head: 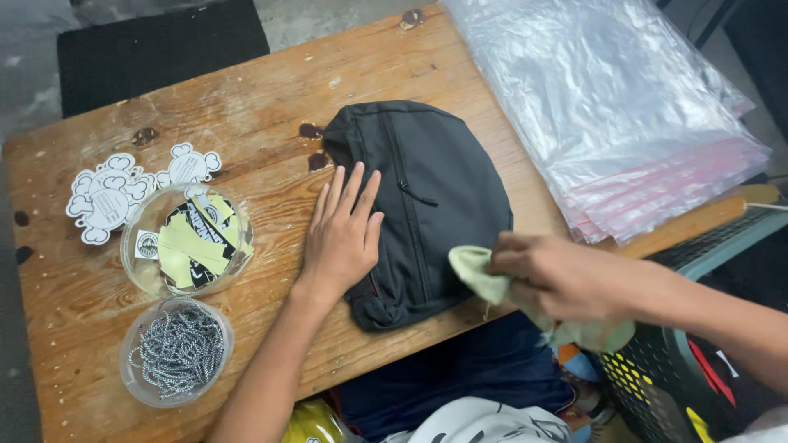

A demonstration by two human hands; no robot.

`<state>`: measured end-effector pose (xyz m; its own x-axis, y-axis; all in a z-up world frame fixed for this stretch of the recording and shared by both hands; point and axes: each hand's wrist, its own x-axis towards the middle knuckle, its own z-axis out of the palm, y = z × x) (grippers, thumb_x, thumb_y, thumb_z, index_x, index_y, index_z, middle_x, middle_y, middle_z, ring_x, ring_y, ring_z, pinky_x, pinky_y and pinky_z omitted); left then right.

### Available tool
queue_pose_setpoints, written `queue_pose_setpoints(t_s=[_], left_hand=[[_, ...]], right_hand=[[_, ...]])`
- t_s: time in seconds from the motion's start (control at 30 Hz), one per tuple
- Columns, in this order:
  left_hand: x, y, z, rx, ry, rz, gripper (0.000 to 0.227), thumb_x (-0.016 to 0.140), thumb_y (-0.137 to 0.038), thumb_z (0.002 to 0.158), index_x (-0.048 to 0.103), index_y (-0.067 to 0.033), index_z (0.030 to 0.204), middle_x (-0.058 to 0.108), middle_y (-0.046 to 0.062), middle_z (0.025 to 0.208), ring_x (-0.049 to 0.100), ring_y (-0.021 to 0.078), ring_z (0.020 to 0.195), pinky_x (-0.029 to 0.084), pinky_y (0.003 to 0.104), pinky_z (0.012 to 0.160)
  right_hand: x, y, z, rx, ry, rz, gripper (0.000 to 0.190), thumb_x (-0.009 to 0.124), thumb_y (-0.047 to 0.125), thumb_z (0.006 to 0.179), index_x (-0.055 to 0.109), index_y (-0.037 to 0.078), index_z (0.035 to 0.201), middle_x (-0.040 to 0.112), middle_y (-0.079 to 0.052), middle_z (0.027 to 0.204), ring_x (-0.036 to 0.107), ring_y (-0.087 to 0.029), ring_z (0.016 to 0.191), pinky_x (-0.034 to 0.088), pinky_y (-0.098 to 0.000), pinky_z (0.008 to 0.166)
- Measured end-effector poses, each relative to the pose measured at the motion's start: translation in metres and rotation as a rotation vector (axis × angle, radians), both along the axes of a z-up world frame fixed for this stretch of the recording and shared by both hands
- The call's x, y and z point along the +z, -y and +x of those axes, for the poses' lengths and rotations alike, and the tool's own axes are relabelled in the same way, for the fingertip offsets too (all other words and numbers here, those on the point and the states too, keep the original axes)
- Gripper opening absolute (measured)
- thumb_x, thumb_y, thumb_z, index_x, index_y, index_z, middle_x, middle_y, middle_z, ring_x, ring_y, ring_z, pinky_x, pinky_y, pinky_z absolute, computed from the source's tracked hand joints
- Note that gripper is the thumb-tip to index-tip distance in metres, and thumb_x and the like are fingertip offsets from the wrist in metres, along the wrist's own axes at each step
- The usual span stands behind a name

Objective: The person places a black bag into a clear plastic bag, seals it, and sets it aside. They then take another black bag, wipe it with a cloth, attach a sticker and a chain, and place it into a basket. Finally, they wipe a plastic bag with the cloth.

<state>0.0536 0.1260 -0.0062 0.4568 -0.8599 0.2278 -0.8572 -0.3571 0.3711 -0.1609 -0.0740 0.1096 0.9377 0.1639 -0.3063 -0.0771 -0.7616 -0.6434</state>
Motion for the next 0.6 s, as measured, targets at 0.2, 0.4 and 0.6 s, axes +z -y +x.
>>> queue_pose_setpoints(t_s=[0.2, 0.4, 0.6], left_hand=[[0.005, 0.003, -0.011, 0.040, -0.009, 0.038, 0.055, 0.041, -0.027, 0.105, 0.039, -0.0101, 0.156, 0.034, 0.021, 0.161, 0.027, 0.0429, 0.150, 0.022, 0.057, 0.121], [-0.010, 0.006, -0.013, 0.074, 0.120, -0.032, 0.058, 0.049, -0.026, 0.099, 0.040, -0.0087, 0.154, 0.037, 0.016, 0.161, 0.031, 0.0407, 0.149, 0.029, 0.054, 0.119], [-0.014, -0.003, 0.008, 0.087, -0.109, -0.151, 0.054, 0.046, -0.013, 0.099, 0.037, -0.0035, 0.152, 0.054, 0.019, 0.144, 0.044, 0.0344, 0.142, 0.031, 0.049, 0.120]], right_hand=[[-0.092, 0.063, 0.022, -0.194, 0.414, -0.582, 0.057, 0.069, 0.002, 0.078, 0.052, -0.002, 0.132, 0.056, -0.025, 0.111, 0.069, -0.047, 0.085, 0.060, -0.0515, 0.060], [-0.009, -0.050, 0.003, 0.354, -0.012, 0.056, 0.015, 0.051, 0.014, 0.090, 0.063, 0.009, 0.098, 0.057, -0.013, 0.093, 0.059, -0.041, 0.063, 0.047, -0.0509, 0.061], [-0.018, -0.011, 0.105, 0.257, 0.488, -0.301, 0.035, 0.075, 0.007, 0.064, 0.065, 0.001, 0.098, 0.059, -0.015, 0.099, 0.065, -0.043, 0.079, 0.058, -0.0497, 0.059]])
